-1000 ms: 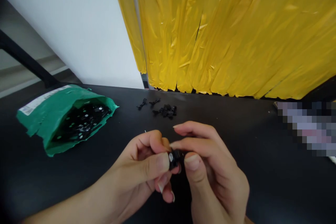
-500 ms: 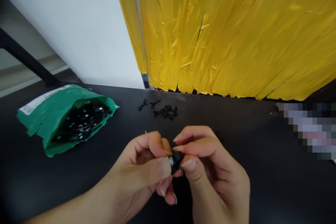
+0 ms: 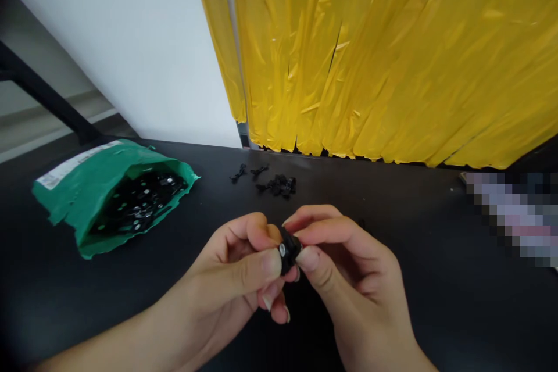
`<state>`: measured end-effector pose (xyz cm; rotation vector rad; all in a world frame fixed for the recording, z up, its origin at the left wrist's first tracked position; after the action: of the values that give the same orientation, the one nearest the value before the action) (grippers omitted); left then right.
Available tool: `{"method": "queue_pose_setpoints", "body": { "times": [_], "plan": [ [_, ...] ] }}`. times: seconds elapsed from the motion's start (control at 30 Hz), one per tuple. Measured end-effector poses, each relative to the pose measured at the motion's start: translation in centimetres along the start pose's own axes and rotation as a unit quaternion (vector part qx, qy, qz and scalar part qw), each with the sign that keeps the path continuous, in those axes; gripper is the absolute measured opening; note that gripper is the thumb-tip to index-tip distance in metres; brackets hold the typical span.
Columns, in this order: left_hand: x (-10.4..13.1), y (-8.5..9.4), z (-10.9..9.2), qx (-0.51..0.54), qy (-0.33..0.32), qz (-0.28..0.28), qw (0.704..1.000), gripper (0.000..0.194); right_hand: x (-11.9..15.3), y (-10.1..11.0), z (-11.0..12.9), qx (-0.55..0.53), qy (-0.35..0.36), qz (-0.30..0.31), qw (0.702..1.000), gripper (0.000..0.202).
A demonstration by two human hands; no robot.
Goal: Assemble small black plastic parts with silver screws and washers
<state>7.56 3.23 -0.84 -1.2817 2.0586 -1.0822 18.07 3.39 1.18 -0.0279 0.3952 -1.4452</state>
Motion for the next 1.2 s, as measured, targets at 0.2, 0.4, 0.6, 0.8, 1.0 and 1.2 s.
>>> {"method": "queue_pose_setpoints", "body": {
  "times": [0.2,0.4,0.6,0.8,1.0,1.2],
  "plan": [
    [-0.1,-0.3,0.3,0.019,0.012,0.023,0.999,0.016,1.0,0.7,2.8,0.165,0.110,-0.043,0.979,0.008],
    [0.2,-0.6,1.2,0.050,0.040,0.026,0.998,0.015,2.7,0.1,3.8,0.272,0.196,-0.081,0.939,0.021],
    [0.4,-0.8,1.9,0.060,0.056,0.036,0.996,0.017,3.4,-1.1,4.2,0.292,0.241,-0.130,0.916,0.016],
    [0.2,-0.2,1.1,0.032,0.041,0.018,0.998,0.015,2.5,-0.4,2.5,0.201,0.133,-0.101,0.965,0.022],
    [-0.5,0.7,-0.1,-0.013,0.023,-0.010,1.000,0.014,0.9,0.0,1.3,0.093,0.082,-0.051,0.991,0.015],
    [-0.7,1.2,-0.7,-0.038,0.034,-0.015,0.999,0.012,-0.3,-0.9,0.6,0.111,0.044,0.034,0.992,0.035]
  ]
}}
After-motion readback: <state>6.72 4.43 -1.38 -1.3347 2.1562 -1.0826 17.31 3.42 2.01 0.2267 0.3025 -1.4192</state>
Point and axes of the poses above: each hand's wrist, its own x-axis away from the middle knuckle, its own y-axis out of the back of the hand, z = x × y, the point moved 10 cm from there along -x, towards the middle knuckle, and after that the axes turned 7 degrees about -y, right-handed, at the moved point
